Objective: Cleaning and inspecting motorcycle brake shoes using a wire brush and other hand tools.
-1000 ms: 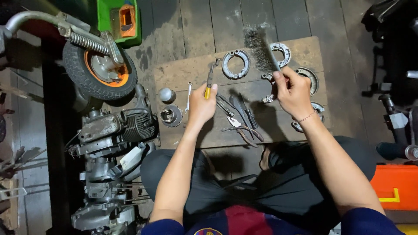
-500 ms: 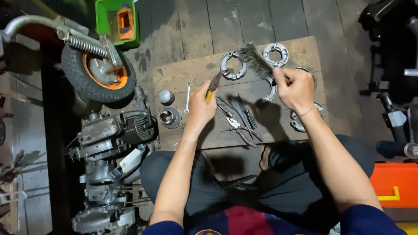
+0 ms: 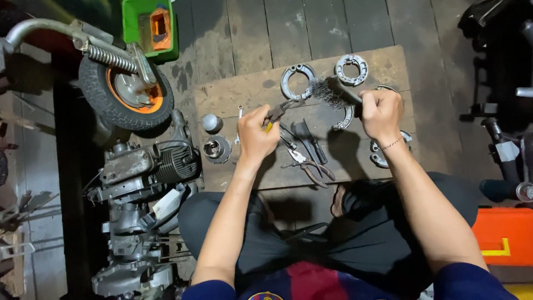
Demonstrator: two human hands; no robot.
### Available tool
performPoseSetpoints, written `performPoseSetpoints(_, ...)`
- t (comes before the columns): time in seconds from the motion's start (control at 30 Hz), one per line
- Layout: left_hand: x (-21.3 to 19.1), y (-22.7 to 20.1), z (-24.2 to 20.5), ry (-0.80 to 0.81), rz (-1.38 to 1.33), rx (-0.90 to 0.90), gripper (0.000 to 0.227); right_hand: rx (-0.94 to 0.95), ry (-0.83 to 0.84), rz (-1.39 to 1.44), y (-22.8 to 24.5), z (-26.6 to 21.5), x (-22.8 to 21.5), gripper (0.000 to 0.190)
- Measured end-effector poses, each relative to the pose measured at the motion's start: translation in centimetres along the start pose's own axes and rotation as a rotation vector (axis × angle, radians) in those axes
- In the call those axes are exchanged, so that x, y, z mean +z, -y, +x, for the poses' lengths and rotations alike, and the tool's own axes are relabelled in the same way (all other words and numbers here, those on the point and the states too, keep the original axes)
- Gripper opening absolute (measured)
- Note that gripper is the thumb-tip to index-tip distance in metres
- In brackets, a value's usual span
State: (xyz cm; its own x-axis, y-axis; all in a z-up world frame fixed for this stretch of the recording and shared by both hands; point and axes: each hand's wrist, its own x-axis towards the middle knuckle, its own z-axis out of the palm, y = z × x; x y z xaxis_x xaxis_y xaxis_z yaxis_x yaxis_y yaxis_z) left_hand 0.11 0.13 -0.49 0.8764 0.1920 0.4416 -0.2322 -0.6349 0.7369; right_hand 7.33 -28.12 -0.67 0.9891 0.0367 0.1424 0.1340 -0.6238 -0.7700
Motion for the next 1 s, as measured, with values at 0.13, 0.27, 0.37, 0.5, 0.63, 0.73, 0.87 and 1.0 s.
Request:
performPoseSetpoints(0.13,0.3,0.7,-0.1,0.022,-0.015,-0.016,0.018,0.017,-0.029,0.023,0.8,-0.2,-0.3,0.046)
performPoseSetpoints(0.27,0.7,1.3,-0.4,-0.028,0.010,-0.068,0.013,0.032,-0.062,0.023,-0.6,-0.2,0.3,0.045)
performPoseSetpoints(0.37,-1.4,-0.8,1.0,-0.062,0.047,-0.107,0.008,-0.017,-0.129,0.042,-2.6,0.5,0.9,0.047)
performPoseSetpoints(0.5,-1.7,-0.8,1.2,-0.111,0.035,-0.303,0.017,0.126,-0.012,0.086,-2.4,0.6,1.4,0.073)
performPoseSetpoints(0.63,-2.2,-0.9,1.6,-0.155,-0.058,-0.430,0.030,0.074,0.142,-0.210,-3.3,0.5,3.3,0.066)
performPoseSetpoints(0.73,-2.1,-0.2,1.5,-0.118,-0.136,-0.520,0.034,-0.005,0.218,-0.462,-4.8,-0.6,5.8,0.044)
performPoseSetpoints(0.87,-1.7,1.1,1.0,-0.014,-0.189,-0.674,0.054,-0.170,0.245,-0.720,-11.1,-1.8,10.8,0.043)
performPoseSetpoints(1.0,-2.3,0.4,1.2,0.003,-0.234,-0.767,0.065,-0.225,0.126,-0.854,-11.5,-3.6,12.7,0.043)
